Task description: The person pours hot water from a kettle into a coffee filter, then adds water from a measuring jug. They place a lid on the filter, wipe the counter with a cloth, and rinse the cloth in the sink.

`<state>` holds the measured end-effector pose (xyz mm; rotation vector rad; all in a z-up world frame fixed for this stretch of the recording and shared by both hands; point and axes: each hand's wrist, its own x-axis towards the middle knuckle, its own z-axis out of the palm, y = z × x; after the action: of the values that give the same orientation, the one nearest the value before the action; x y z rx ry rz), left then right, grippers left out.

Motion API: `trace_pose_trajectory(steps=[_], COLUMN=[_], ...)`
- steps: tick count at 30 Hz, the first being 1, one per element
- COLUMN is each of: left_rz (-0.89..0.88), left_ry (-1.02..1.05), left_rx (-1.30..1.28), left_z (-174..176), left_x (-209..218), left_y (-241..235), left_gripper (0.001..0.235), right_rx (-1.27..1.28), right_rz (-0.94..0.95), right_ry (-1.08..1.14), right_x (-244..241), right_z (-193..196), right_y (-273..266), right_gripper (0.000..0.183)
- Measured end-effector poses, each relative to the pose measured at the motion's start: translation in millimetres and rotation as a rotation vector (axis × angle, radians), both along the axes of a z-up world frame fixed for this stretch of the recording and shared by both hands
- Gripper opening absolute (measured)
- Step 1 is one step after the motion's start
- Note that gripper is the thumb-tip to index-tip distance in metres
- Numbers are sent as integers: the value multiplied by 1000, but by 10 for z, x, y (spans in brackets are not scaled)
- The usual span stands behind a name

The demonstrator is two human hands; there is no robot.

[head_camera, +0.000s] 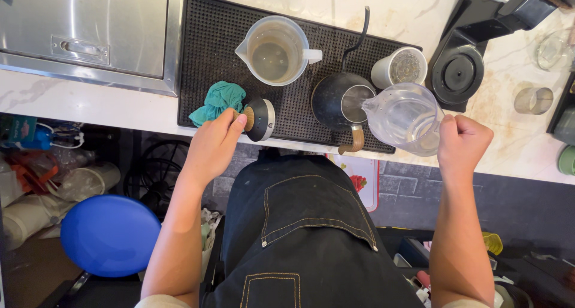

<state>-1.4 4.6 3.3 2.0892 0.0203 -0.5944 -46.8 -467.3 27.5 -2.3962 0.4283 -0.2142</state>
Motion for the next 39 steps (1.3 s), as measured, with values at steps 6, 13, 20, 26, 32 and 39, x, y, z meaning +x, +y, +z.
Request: trace_pose_trajectory(steps=[6, 13, 20, 26, 32, 39], left_rz=[1, -4, -5, -1, -8, -8], left_ry=[-4, -19, -20, -11, -8, -2], left_rx=[3, -3, -2, -9, -4, -9], left_z=[3, 12, 24, 27, 34, 18], left_x=[-20, -27, -28, -27, -30, -45], left_y=[5, -7, -18, -37, -42, -39], left_gripper=[38, 37, 37, 37, 37, 37], right_rx=[-21, -37, -96, -165, -203, -208], right_rz=[8, 17, 21, 39, 70, 71], right_ry=[-6, -3, 3, 17, 8, 8], right_x=[9, 12, 15, 14, 13, 28], right_z=[40, 80, 117, 167, 208, 216], right_y=[27, 47, 84, 122, 156, 154], right_gripper=[42, 43, 44, 44, 44, 43])
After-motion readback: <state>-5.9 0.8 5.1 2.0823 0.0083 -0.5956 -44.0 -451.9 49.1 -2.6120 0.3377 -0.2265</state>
